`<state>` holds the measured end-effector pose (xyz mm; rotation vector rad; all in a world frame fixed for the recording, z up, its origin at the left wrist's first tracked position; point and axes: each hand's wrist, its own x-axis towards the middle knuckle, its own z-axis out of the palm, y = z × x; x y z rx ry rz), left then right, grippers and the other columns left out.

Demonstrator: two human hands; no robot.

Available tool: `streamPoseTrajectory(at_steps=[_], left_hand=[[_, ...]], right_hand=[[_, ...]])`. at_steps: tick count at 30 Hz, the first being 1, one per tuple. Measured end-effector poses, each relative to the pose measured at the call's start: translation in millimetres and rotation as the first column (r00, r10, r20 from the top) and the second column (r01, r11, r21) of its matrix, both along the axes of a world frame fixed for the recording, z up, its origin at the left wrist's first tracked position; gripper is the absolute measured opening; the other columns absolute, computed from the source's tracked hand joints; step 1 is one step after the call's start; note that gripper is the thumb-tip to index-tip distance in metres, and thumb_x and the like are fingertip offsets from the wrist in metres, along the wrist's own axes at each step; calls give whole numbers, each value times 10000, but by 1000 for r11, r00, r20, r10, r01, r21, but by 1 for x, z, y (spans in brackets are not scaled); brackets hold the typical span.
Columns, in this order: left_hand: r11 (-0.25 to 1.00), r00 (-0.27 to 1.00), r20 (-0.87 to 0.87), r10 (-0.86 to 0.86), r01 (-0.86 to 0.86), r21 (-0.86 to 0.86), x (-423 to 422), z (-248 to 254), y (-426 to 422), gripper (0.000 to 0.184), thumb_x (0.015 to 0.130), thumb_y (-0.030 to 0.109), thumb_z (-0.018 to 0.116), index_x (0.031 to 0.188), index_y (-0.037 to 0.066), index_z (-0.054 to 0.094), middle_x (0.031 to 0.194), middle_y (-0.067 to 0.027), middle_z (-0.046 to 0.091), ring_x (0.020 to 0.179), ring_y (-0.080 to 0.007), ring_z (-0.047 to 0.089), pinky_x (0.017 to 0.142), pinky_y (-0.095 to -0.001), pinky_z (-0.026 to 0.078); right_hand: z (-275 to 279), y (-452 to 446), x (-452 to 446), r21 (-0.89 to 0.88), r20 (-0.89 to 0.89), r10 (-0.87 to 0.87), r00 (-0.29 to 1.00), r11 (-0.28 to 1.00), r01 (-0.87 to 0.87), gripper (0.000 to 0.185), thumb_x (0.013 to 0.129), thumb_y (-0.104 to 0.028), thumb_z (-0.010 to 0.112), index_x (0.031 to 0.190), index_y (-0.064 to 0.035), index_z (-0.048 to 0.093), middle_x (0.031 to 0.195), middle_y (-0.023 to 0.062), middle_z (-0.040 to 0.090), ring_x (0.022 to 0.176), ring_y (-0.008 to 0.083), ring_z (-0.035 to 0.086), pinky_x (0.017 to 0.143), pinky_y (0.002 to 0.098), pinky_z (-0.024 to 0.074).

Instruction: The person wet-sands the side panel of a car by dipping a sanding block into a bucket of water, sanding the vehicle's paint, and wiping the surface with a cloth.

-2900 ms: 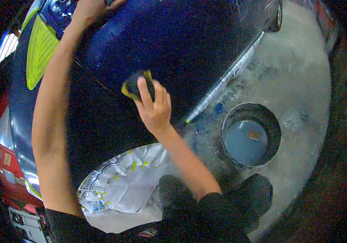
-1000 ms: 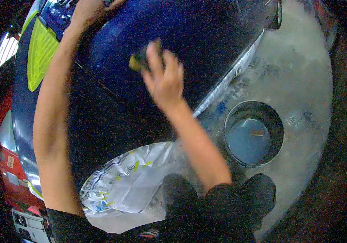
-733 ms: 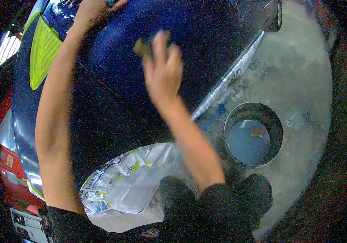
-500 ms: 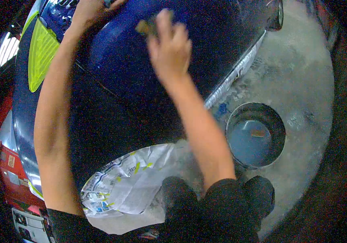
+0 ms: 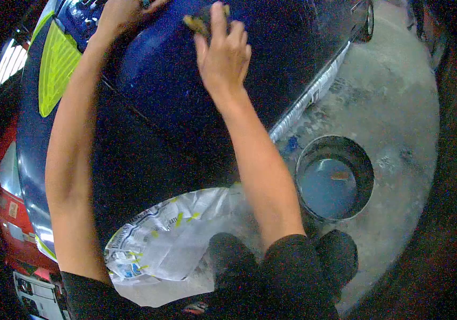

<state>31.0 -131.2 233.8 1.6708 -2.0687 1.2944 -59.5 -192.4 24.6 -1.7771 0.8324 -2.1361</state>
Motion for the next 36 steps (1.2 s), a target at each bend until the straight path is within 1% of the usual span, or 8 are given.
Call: streamPoseTrajectory(at_steps=[3, 8, 14, 17, 20, 23, 27, 36], left_hand=[[998, 998, 39, 52, -51, -23, -8, 2, 4, 346, 874, 302, 774, 1102, 45, 726, 1134, -179, 708, 1081, -372, 673, 967, -453, 544], [999, 994, 105, -42, 42, 3, 35, 7, -22, 426, 942, 336, 732, 1279, 81, 681, 1284, -165, 682, 1183, -364, 657, 1039, -428, 514], [994, 993, 73, -88, 92, -52, 26, 4, -22, 373, 908, 272, 748, 1212, 71, 671, 1204, -148, 682, 1106, -372, 656, 979, -433, 524], [995, 995, 69, -72, 76, -57, 25, 2, -19, 371, 902, 262, 748, 1209, 69, 666, 1209, -149, 680, 1118, -371, 649, 989, -439, 520], [995, 995, 72, -71, 76, -70, 25, 1, -15, 362, 898, 250, 748, 1207, 78, 669, 1209, -154, 680, 1123, -376, 644, 1000, -445, 515], [991, 989, 103, -105, 113, -76, 28, 2, -19, 362, 901, 252, 747, 1210, 80, 673, 1204, -159, 681, 1118, -381, 646, 1003, -446, 514], [999, 995, 100, -23, 26, -26, 28, 3, -17, 428, 922, 300, 745, 1274, 66, 676, 1276, -199, 674, 1198, -383, 640, 1052, -443, 502], [999, 999, 34, 2, 0, -41, 4, 6, -2, 335, 884, 327, 767, 1069, 50, 732, 1073, -180, 712, 1042, -365, 682, 936, -447, 557]], right_hand=[[2, 13, 4, 62, 97, 34, 995, 997, -41, 693, 925, -222, 723, 1536, -98, 420, 1127, 252, 580, 987, 432, 614, 799, 524, 524], [-66, 94, 10, -148, -7, 42, 999, 988, -42, 930, 683, -202, 912, 1518, -135, 507, 1161, 194, 619, 1006, 342, 655, 751, 435, 530], [23, -30, -24, 164, 35, 66, 997, 984, -71, 754, 931, -159, 721, 1572, -43, 343, 1229, 275, 553, 1066, 455, 590, 906, 502, 506], [-21, 25, -4, 45, 26, 97, 995, 994, -98, 794, 963, -237, 682, 1634, -111, 278, 1342, 304, 514, 1146, 465, 565, 915, 522, 503], [-119, 109, 18, -103, 3, 194, 981, 976, -193, 837, 826, -165, 803, 1573, -127, 429, 1347, 258, 541, 1154, 445, 578, 935, 532, 500], [-93, 66, 3, -112, -87, 77, 993, 990, -87, 887, 792, -153, 823, 1578, -118, 415, 1305, 251, 554, 1108, 426, 593, 895, 523, 503], [-5, -47, -20, 36, 100, 89, 991, 995, -94, 739, 937, -179, 711, 1573, -75, 348, 1232, 262, 571, 1084, 442, 592, 921, 512, 495], [-109, 83, 4, -170, -89, 127, 988, 975, -141, 813, 827, -121, 811, 1549, -58, 440, 1294, 254, 595, 1115, 448, 595, 967, 512, 489]])
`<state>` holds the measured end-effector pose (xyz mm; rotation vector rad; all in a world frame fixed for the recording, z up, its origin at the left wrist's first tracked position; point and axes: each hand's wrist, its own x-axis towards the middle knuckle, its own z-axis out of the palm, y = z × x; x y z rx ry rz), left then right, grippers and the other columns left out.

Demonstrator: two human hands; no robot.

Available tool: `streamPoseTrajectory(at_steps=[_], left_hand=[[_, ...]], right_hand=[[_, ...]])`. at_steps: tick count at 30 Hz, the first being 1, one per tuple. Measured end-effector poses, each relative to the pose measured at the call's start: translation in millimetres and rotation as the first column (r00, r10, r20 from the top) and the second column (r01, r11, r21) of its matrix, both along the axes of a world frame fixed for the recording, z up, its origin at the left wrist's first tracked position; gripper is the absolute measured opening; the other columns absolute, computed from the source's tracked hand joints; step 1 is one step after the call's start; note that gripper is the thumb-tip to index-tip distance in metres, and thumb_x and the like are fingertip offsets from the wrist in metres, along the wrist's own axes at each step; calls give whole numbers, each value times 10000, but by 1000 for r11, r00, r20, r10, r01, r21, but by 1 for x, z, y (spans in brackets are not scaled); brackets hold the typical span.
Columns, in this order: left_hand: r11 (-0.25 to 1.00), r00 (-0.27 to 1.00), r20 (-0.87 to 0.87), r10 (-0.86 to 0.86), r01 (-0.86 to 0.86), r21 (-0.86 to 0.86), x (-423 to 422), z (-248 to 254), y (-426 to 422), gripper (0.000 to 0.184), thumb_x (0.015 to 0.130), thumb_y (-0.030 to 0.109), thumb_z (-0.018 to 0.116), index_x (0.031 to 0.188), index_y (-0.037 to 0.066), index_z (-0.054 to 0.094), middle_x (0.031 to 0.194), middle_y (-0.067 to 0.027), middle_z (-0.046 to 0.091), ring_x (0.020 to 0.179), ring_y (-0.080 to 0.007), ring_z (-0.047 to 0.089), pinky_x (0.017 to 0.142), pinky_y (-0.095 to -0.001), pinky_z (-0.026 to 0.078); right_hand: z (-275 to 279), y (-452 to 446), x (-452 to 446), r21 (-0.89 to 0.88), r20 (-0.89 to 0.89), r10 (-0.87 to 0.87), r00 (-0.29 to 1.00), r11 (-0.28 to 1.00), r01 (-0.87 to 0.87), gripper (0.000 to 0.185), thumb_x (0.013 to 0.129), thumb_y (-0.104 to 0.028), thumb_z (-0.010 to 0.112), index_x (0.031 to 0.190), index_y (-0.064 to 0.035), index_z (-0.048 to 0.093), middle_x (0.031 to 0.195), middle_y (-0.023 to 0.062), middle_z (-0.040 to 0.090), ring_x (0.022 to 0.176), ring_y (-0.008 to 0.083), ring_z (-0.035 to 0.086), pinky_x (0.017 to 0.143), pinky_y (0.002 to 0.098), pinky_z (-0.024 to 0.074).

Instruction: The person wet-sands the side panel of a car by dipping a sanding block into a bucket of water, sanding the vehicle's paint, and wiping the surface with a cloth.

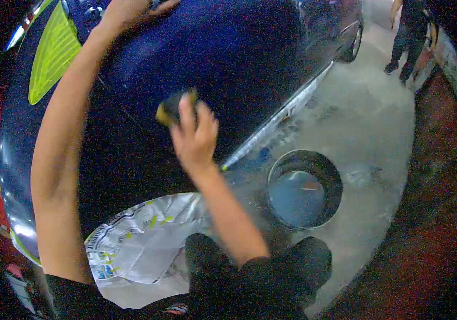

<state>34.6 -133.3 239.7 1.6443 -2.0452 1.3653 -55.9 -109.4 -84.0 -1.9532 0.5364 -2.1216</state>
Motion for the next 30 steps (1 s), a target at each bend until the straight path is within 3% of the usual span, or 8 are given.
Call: streamPoseTrajectory(at_steps=[5, 11, 13, 17, 19, 23, 27, 30], left_hand=[[999, 999, -4, 52, -52, 1, -16, -5, 4, 346, 870, 312, 773, 1082, 42, 730, 1064, -191, 708, 1036, -375, 679, 934, -452, 551], [1000, 1000, -13, 23, -23, 12, -8, -2, -1, 344, 864, 301, 778, 1083, 40, 731, 1060, -192, 706, 1022, -376, 682, 921, -455, 554], [999, 999, -13, 35, -35, 6, -10, -5, 4, 340, 865, 297, 778, 1080, 38, 731, 1065, -193, 708, 1023, -375, 683, 920, -454, 555], [999, 997, -56, 50, -49, 20, -15, -8, 4, 335, 869, 288, 780, 1091, 42, 732, 1082, -186, 711, 1037, -367, 686, 933, -449, 553], [998, 997, -52, 56, -54, 30, -19, -7, 7, 337, 871, 287, 781, 1102, 47, 731, 1089, -181, 712, 1041, -360, 688, 944, -443, 551], [996, 996, -31, 86, -85, 32, -22, -4, 3, 344, 873, 296, 783, 1115, 58, 727, 1083, -170, 715, 1039, -351, 691, 950, -435, 552], [997, 998, -34, 59, -58, 43, -6, -6, -2, 355, 869, 314, 783, 1115, 65, 726, 1088, -168, 714, 1041, -350, 688, 946, -438, 553], [997, 998, -20, 66, -66, 37, -4, -5, 1, 368, 864, 321, 784, 1120, 64, 724, 1107, -172, 708, 1049, -350, 685, 949, -436, 553]], right_hand=[[91, -124, -21, 195, 143, -73, 987, 980, 44, 689, 933, -190, 725, 1532, -50, 415, 1162, 256, 590, 1016, 439, 611, 870, 508, 500], [4, 32, 8, 75, 60, 40, 997, 996, -45, 841, 778, -140, 851, 1527, -54, 478, 1241, 237, 610, 1105, 439, 614, 955, 502, 504], [24, -15, 6, 23, 41, -52, 998, 998, 51, 799, 840, -249, 810, 1558, -167, 469, 1240, 232, 596, 1021, 386, 617, 821, 476, 507], [108, -130, -18, 253, 128, -110, 986, 964, 75, 651, 928, -254, 728, 1496, -103, 449, 1137, 265, 593, 1002, 468, 617, 834, 536, 516], [117, -115, -8, 350, 170, -156, 973, 932, 88, 661, 925, -247, 734, 1507, -121, 447, 1140, 269, 589, 1014, 470, 618, 806, 526, 523], [60, 20, 13, 103, 121, -11, 993, 995, -2, 772, 849, -200, 799, 1545, -148, 470, 1168, 256, 594, 1016, 444, 605, 852, 517, 506], [69, -15, 2, -6, -1, -48, 999, 999, 48, 854, 787, -177, 820, 1560, -168, 458, 1149, 212, 595, 1008, 398, 619, 810, 473, 514], [111, -107, -7, 210, 122, -117, 986, 974, 89, 712, 899, -230, 751, 1522, -160, 414, 1116, 239, 597, 982, 441, 614, 787, 544, 514]])
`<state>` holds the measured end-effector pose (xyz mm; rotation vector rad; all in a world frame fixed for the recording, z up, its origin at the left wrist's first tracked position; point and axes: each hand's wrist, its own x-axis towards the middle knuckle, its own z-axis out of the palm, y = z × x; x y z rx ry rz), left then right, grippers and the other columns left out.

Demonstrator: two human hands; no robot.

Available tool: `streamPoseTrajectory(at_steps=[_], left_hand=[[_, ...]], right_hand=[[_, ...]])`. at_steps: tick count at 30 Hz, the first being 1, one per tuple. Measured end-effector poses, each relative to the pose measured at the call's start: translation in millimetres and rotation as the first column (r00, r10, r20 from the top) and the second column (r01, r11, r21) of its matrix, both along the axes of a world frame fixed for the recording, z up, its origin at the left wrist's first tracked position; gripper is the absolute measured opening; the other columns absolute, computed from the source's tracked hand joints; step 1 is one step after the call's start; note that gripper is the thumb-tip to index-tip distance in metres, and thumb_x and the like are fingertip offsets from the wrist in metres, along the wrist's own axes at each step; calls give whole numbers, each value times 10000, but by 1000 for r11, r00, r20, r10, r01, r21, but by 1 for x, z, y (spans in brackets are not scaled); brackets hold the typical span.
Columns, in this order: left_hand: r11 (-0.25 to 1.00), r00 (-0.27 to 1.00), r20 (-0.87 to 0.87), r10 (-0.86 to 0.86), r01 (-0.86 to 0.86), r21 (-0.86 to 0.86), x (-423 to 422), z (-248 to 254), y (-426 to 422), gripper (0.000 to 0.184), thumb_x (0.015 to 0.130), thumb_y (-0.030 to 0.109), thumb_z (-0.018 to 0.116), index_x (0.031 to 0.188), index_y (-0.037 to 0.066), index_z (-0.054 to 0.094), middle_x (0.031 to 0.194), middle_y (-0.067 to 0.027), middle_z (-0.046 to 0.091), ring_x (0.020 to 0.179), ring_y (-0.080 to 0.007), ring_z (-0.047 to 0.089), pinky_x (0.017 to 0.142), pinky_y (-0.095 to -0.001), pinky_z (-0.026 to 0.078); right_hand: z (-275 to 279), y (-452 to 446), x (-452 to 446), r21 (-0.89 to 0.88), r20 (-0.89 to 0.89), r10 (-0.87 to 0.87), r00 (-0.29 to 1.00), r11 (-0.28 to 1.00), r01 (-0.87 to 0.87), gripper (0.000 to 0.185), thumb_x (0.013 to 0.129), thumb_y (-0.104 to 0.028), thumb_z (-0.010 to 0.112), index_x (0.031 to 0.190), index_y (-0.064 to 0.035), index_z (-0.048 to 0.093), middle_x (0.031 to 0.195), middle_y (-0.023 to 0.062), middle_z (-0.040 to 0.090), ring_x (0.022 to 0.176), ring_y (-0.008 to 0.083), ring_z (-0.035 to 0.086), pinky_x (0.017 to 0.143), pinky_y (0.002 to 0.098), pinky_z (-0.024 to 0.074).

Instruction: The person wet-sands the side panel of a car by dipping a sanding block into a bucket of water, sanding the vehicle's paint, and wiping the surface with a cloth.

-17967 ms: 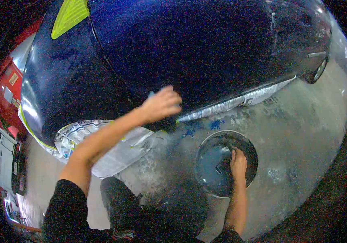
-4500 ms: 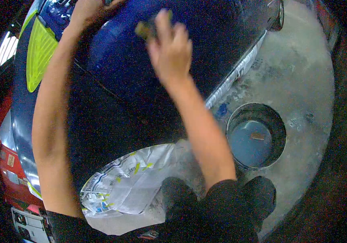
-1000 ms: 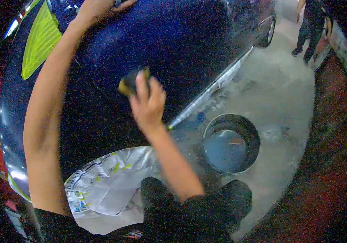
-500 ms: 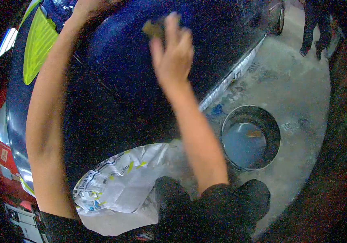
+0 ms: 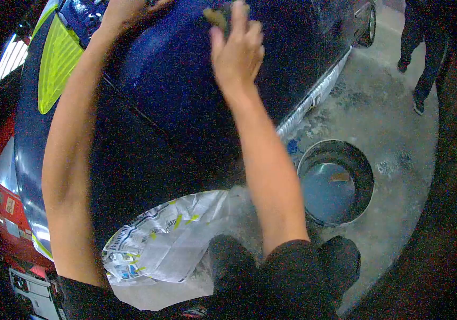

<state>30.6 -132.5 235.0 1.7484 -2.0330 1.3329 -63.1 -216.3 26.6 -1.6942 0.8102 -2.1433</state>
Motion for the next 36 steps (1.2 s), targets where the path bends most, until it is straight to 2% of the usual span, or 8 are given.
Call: streamPoseTrajectory(at_steps=[3, 7, 10, 15, 22, 27, 32, 36], left_hand=[[1000, 1000, -19, -2, 2, 7, -4, 5, -4, 373, 860, 323, 787, 1119, 63, 722, 1112, -173, 705, 1050, -350, 683, 950, -435, 553], [999, 999, 38, -19, 20, -38, 1, -1, -1, 379, 862, 327, 786, 1123, 60, 721, 1107, -171, 705, 1049, -350, 682, 953, -436, 553], [1000, 1000, 18, 0, 0, -19, 2, -3, -1, 391, 865, 334, 786, 1137, 62, 719, 1117, -169, 703, 1068, -347, 677, 970, -435, 545], [1000, 999, -46, 25, -25, 3, -17, -2, 9, 369, 867, 320, 783, 1118, 55, 727, 1112, -179, 706, 1080, -355, 675, 984, -441, 536], [999, 999, 29, -41, 42, -30, 1, 0, -2, 346, 869, 292, 778, 1100, 40, 731, 1106, -185, 711, 1072, -363, 678, 964, -448, 541], [1000, 1000, -11, -7, 7, 0, -6, 0, 3, 342, 869, 295, 778, 1109, 55, 734, 1117, -174, 712, 1075, -355, 679, 973, -451, 538], [1000, 1000, 0, -9, 9, -27, -6, 3, -1, 354, 857, 291, 782, 1109, 49, 728, 1112, -188, 706, 1080, -366, 673, 967, -453, 538], [999, 999, 5, -33, 33, -22, -5, -2, 1, 357, 859, 297, 781, 1114, 53, 726, 1108, -186, 705, 1077, -363, 673, 968, -450, 538]], right_hand=[[11, 17, 4, 116, 60, 18, 998, 993, -25, 660, 928, -193, 726, 1515, -77, 446, 1156, 284, 583, 1017, 462, 619, 891, 493, 518], [-52, 138, 25, -160, -34, 146, 989, 976, -149, 841, 770, -128, 829, 1540, -142, 491, 1192, 241, 599, 1004, 427, 629, 846, 495, 524], [-38, 78, 16, -203, -76, 21, 997, 978, -36, 894, 782, -228, 835, 1575, -217, 423, 1170, 209, 601, 980, 365, 625, 768, 477, 514], [15, 8, 3, 148, 23, -29, 999, 989, 25, 682, 918, -252, 748, 1510, -146, 428, 1138, 258, 586, 991, 441, 620, 821, 521, 532], [-43, 104, 14, -117, -123, 65, 990, 990, -79, 880, 820, -249, 818, 1593, -196, 400, 1220, 248, 579, 1053, 428, 600, 823, 510, 511], [26, 21, -8, 148, -17, 22, 1000, 989, -19, 656, 949, -174, 722, 1537, -85, 447, 1185, 224, 604, 1053, 399, 634, 875, 476, 528], [-45, 132, 22, -105, -33, 98, 995, 989, -101, 832, 829, -238, 824, 1567, -171, 445, 1173, 224, 588, 1028, 403, 618, 810, 485, 521], [-26, 50, 7, -61, -66, 33, 997, 997, -37, 809, 839, -220, 804, 1553, -202, 422, 1157, 216, 611, 1004, 385, 646, 778, 498, 538]])
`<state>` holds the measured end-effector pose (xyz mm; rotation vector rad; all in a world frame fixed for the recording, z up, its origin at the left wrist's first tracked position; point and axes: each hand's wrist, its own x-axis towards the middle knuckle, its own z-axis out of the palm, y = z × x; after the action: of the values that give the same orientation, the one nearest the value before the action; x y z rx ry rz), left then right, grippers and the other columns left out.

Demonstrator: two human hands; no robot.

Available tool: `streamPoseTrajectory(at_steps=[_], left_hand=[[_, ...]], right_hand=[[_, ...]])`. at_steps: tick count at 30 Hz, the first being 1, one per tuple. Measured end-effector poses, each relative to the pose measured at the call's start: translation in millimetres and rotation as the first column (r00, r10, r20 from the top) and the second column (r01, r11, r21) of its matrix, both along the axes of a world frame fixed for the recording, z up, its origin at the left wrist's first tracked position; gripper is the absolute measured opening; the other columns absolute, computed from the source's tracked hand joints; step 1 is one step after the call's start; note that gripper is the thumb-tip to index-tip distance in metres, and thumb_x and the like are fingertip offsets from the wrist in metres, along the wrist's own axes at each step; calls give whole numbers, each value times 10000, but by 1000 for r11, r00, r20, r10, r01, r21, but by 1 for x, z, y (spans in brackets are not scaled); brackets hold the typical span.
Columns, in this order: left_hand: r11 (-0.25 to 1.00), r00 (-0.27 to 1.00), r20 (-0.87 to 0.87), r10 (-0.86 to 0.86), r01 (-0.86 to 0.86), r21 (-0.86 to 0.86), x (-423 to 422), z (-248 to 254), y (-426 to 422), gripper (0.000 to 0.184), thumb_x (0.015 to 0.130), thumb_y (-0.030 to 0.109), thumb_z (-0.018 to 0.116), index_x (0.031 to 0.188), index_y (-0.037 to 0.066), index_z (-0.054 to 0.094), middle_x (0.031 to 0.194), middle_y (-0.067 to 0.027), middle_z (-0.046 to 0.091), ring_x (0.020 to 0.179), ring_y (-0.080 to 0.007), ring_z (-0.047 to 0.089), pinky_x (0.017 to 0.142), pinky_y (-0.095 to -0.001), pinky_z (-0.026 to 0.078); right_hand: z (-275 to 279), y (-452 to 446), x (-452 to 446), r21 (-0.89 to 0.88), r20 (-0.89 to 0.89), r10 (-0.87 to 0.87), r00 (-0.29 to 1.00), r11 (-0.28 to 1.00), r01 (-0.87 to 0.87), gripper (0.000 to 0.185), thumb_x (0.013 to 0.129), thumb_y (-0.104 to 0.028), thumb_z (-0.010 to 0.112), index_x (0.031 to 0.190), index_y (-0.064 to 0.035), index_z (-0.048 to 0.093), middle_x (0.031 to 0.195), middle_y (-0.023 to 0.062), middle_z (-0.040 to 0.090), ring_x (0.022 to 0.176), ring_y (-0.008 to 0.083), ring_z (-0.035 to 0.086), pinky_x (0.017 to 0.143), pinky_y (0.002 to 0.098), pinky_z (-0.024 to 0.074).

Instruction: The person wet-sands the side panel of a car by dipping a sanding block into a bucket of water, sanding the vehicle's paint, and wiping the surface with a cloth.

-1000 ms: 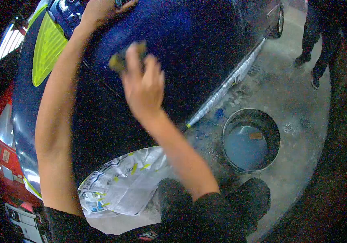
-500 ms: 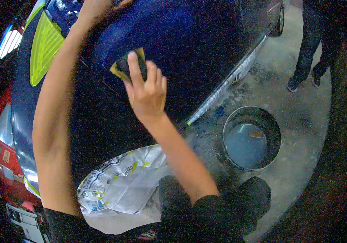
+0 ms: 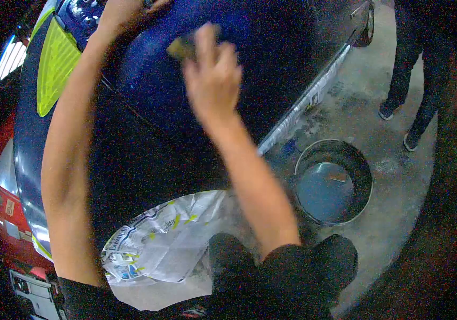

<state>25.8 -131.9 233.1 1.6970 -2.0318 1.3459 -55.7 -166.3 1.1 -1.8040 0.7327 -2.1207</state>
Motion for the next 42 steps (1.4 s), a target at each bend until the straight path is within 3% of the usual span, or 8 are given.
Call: streamPoseTrajectory(at_steps=[3, 9, 18, 23, 31, 35, 36, 42], left_hand=[[1000, 1000, 25, 6, -6, -9, 3, 1, -1, 355, 861, 298, 781, 1115, 56, 727, 1109, -182, 707, 1073, -362, 674, 967, -447, 539], [1000, 1000, 14, -9, 9, 7, 2, 5, -5, 347, 857, 294, 786, 1108, 61, 731, 1117, -177, 709, 1072, -361, 676, 964, -445, 542], [1000, 1000, -15, 6, -6, 18, -1, -1, 0, 339, 850, 275, 792, 1098, 53, 729, 1131, -174, 711, 1098, -359, 672, 982, -442, 537], [1000, 999, 35, 22, -21, -8, -4, 4, -3, 339, 860, 277, 788, 1105, 51, 727, 1150, -166, 712, 1120, -353, 663, 1003, -445, 528], [999, 995, 89, -43, 42, 10, 0, 0, 0, 309, 885, 258, 775, 1101, 43, 726, 1176, -163, 706, 1139, -330, 643, 1015, -431, 522], [1000, 996, 92, -21, 21, -5, -1, 2, -3, 304, 890, 255, 773, 1107, 46, 728, 1173, -160, 706, 1135, -326, 643, 1021, -424, 522], [1000, 995, 99, -27, 28, -12, -3, 1, -2, 305, 890, 257, 773, 1107, 47, 728, 1171, -159, 706, 1134, -325, 644, 1022, -424, 522], [1000, 995, 97, -13, 12, 8, 2, 1, -3, 316, 887, 269, 771, 1110, 50, 728, 1155, -161, 705, 1123, -325, 648, 1011, -429, 525]], right_hand=[[30, -61, -17, 257, 99, 35, 995, 965, -59, 630, 952, -245, 724, 1493, -48, 469, 1180, 279, 598, 1073, 455, 610, 932, 496, 505], [-79, 79, 13, -31, 8, 81, 997, 996, -81, 768, 842, -253, 800, 1540, -162, 492, 1279, 238, 561, 1095, 432, 605, 883, 521, 511], [-3, -50, -7, 159, 137, -19, 990, 987, -3, 710, 941, -213, 715, 1566, -109, 394, 1200, 263, 568, 1019, 439, 590, 865, 502, 496], [-107, 86, 10, -63, -31, 155, 987, 986, -157, 823, 821, -141, 826, 1553, -83, 455, 1298, 261, 604, 1141, 435, 608, 976, 483, 486], [-3, -53, -7, 209, 155, -26, 988, 978, -7, 685, 931, -212, 734, 1528, -75, 428, 1171, 259, 592, 1031, 434, 604, 879, 507, 500], [-91, 83, 12, -31, 21, 45, 999, 999, -44, 771, 867, -286, 795, 1552, -141, 473, 1250, 232, 582, 1037, 401, 610, 832, 480, 510], [-114, 93, 12, -16, -7, 142, 990, 990, -142, 814, 813, -154, 833, 1538, -78, 471, 1296, 273, 599, 1116, 414, 614, 929, 527, 491], [-20, -85, -14, 146, 146, 1, 989, 989, -23, 711, 916, -262, 753, 1536, -103, 442, 1185, 251, 592, 1027, 432, 620, 851, 500, 514]])
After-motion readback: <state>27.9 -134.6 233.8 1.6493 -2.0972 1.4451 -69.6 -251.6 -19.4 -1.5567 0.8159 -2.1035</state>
